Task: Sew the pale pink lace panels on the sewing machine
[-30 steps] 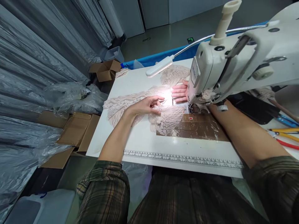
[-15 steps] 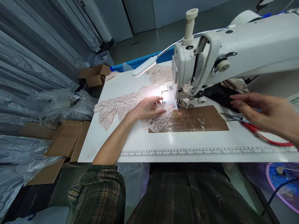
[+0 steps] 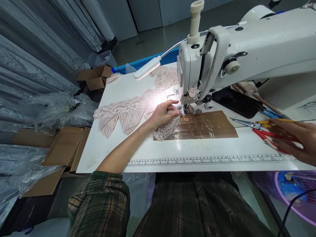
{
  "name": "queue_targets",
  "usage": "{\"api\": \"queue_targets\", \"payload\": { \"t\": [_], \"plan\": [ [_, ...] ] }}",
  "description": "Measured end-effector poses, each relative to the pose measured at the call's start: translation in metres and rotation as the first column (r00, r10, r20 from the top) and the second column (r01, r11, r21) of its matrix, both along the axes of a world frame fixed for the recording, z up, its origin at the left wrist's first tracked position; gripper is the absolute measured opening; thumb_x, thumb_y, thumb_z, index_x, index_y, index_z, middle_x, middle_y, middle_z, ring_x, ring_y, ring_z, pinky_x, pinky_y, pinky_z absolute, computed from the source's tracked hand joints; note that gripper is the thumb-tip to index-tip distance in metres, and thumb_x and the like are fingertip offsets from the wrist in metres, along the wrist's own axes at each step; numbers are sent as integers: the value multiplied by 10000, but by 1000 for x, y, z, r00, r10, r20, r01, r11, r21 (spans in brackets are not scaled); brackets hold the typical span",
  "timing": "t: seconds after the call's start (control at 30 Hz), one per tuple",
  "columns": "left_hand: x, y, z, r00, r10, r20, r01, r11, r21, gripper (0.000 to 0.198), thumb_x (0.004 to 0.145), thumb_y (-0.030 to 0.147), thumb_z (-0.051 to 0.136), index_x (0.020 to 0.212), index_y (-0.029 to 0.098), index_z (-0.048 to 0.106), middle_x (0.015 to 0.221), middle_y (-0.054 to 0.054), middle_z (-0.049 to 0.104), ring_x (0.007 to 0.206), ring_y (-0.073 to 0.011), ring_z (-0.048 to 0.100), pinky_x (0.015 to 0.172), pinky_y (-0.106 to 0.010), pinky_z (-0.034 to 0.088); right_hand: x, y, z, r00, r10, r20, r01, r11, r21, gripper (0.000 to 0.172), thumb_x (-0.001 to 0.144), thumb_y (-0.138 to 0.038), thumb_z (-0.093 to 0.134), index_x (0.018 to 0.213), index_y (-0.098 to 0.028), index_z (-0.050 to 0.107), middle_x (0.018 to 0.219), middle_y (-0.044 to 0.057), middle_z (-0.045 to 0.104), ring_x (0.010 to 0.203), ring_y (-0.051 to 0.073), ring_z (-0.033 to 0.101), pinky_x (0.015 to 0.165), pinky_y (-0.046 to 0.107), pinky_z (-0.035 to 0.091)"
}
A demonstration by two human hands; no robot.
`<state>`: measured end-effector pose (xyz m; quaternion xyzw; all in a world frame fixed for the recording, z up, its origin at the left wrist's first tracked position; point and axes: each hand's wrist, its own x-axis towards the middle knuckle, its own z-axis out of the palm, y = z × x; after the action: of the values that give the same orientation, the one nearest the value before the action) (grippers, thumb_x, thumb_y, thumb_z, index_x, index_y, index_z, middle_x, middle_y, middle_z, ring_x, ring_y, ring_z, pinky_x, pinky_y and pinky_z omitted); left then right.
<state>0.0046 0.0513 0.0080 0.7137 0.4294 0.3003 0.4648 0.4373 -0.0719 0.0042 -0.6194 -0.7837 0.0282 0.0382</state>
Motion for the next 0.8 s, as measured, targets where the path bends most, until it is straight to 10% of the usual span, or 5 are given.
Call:
{"api": "queue_targets", "payload": {
  "t": [0.2, 0.4, 0.6, 0.8],
  "plan": [
    [4, 2, 7, 999, 36, 5, -35, 986, -160, 437, 859, 264, 744, 1249, 128, 599, 884, -56, 744, 852, -171, 688, 842, -371, 522, -37, -18, 14, 992, -19, -121, 22, 1000, 20, 680, 879, -726, 384, 1330, -256, 580, 1199, 152, 668, 754, 267, 689, 589, 407, 555],
    [7, 6, 13, 993, 116, 23, -107, 961, -255, 364, 806, 201, 777, 1137, 149, 635, 814, -32, 705, 742, -151, 630, 744, -360, 495, -128, -11, 30, 852, -160, -498, -40, 929, -367, 708, 814, -759, 557, 1296, -244, 629, 940, 84, 746, 670, 239, 677, 598, 376, 540],
    [7, 4, 18, 959, 256, 118, -163, 846, -508, 389, 728, 135, 836, 1068, 154, 648, 754, -29, 656, 534, -80, 447, 547, -300, 385, -188, 23, 41, 987, 11, -158, -55, 958, -280, 603, 899, -751, 399, 1059, -221, 636, 662, 38, 652, 565, 204, 583, 512, 289, 298],
    [9, -2, 18, 926, 299, 232, -110, 800, -590, 340, 747, 122, 803, 1034, 158, 625, 853, -58, 689, 697, -110, 592, 591, -260, 437, -204, 37, 56, 999, 10, 33, 2, 939, -344, 639, 939, -728, 274, 1091, -182, 570, 725, 96, 681, 658, 268, 648, 521, 301, 283]
  ]
}}
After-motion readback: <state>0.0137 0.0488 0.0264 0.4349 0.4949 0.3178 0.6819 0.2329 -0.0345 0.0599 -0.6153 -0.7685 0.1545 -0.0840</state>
